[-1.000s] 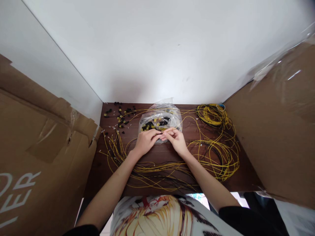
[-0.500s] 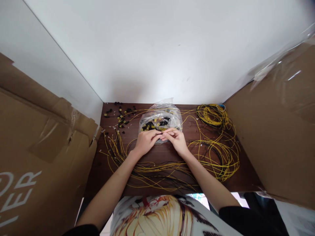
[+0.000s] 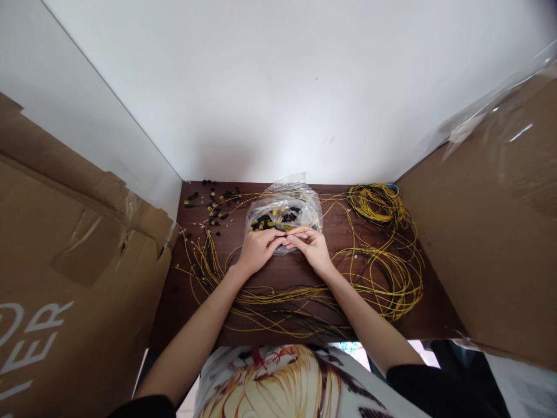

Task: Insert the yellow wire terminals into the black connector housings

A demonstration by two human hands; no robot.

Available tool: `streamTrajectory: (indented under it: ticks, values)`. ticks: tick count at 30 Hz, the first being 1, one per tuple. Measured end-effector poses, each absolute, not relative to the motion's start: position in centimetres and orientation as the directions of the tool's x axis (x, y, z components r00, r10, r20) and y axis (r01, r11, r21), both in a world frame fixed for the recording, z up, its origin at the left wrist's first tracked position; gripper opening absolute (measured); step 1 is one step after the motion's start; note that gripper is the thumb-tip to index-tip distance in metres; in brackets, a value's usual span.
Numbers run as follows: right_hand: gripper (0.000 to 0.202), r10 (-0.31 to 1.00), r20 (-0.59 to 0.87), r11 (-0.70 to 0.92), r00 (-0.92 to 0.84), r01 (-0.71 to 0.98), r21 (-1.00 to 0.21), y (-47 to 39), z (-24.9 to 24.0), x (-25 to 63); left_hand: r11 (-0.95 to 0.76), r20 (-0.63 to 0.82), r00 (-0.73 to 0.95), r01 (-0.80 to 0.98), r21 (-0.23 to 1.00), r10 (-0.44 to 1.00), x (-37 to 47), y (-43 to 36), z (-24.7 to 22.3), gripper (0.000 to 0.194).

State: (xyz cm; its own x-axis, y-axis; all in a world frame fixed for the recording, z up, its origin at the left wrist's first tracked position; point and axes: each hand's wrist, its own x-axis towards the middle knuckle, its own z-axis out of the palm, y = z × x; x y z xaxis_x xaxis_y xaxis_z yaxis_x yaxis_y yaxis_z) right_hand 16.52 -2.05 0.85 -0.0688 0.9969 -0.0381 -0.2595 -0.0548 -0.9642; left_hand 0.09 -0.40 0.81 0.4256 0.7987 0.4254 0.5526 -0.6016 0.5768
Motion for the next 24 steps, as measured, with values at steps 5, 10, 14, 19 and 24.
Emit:
streamTrajectory:
  ticks: [5,10,14,19,24]
  values:
    - [0.03,0.995,-0.063,-0.084,-0.075,-0.322,-0.943,-1.97,0.78,16.58,-0.607,0.434,0.424,0.543,0.58,0.795,0.17,-0.34,0.62,0.017]
    - [0.03,0.997,-0.039,-0.058,-0.067,-0.322,-0.945,-1.97,0.81,16.55,-0.614,0.445,0.423,0.533,0.582,0.789,0.24,-0.31,0.65,0.017]
    - [0.026,0.996,-0.001,-0.026,-0.087,-0.289,-0.957,-2.01,0.78,16.54,-0.613,0.444,0.423,0.537,0.58,0.79,0.23,-0.32,0.77,0.017]
    - [0.021,0.995,0.002,-0.024,-0.102,-0.261,-0.965,-2.06,0.68,16.69,-0.613,0.442,0.425,0.533,0.583,0.79,0.16,-0.33,0.74,0.017]
    - [0.026,0.994,-0.032,-0.057,-0.104,-0.25,-0.967,-1.92,0.65,16.65,-0.617,0.439,0.434,0.534,0.578,0.787,0.2,-0.29,0.61,0.018]
